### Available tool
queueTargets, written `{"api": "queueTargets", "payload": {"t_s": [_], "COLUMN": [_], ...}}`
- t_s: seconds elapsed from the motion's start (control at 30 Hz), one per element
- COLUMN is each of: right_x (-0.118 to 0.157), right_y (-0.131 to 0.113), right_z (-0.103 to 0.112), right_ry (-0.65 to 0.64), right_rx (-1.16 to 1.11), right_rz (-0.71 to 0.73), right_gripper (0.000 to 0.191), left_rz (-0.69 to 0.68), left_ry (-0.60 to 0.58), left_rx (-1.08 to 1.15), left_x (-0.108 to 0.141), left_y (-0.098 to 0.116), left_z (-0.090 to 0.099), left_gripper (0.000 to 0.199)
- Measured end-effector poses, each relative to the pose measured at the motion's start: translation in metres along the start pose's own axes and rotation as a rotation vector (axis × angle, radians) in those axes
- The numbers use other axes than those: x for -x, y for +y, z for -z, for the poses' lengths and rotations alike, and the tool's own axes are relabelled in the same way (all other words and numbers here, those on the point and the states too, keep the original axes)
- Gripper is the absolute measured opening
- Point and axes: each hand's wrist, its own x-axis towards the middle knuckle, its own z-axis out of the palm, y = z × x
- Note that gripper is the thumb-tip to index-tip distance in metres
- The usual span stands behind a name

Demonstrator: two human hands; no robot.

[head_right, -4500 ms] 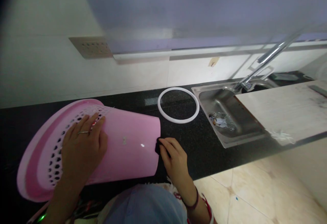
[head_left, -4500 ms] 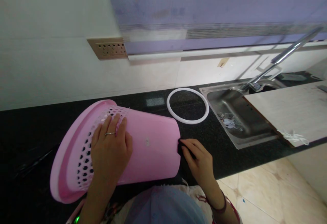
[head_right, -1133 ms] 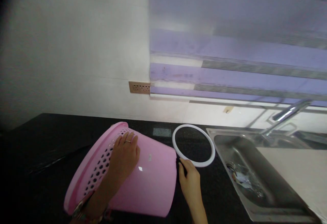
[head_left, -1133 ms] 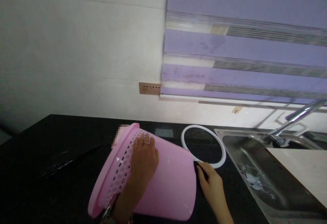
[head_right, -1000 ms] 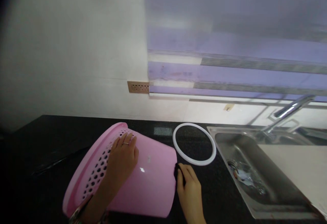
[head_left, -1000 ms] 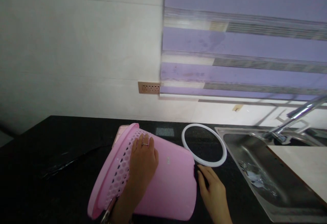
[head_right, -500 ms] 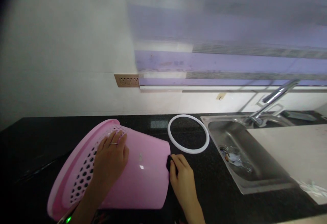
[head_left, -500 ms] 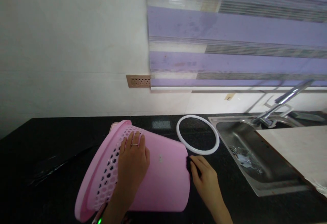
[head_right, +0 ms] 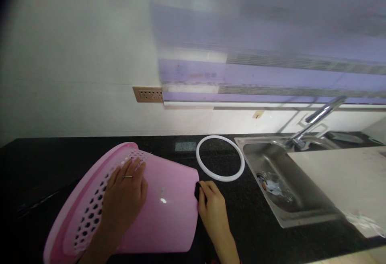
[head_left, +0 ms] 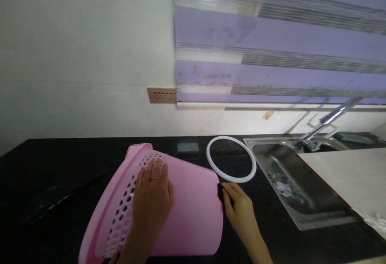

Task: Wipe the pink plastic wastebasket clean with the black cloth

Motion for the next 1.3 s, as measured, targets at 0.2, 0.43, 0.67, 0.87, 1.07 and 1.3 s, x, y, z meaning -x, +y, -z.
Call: {"api": "queueTargets", "payload": {"t_s": [0.2,0.43,0.67,0.87,1.07,1.3], "right_x": [-0.002,0.001,0.012,0.004,0.009,0.01], "right_y": [-0.001,-0.002,-0.007,-0.002,-0.007,-0.009], "right_z": [0.004,0.002,0.005,0.0,0.007,0.008], "right_ry": [-0.078,-0.076,-0.069,-0.091,-0.109,-0.088], "right_rx": [-0.03,0.001,-0.029,-0.011,-0.039,-0.066], "right_rz": [0.003,-0.014,-0.014,-0.032,-0.01,-0.011], "right_gripper": [0.032,0.032,0.033,0.033,0.033,0.032], "left_rz": [-0.019,-0.029,-0.036,-0.028,-0.037,-0.043], "left_ry": [0.03,0.018,0.024,-0.008,-0.007,0.013], "left_rx": [-0.007,0.019,0.026,0.056,0.033,0.037], "left_x": [0.006,0.004,0.007,0.011,0.013,0.013], "left_y": [-0.004,-0.006,-0.007,-0.008,-0.009,-0.009], "left_z": [0.005,0.004,0.005,0.008,0.009,0.008], "left_gripper": [0.035,0.034,0.035,0.036,0.036,0.036]}}
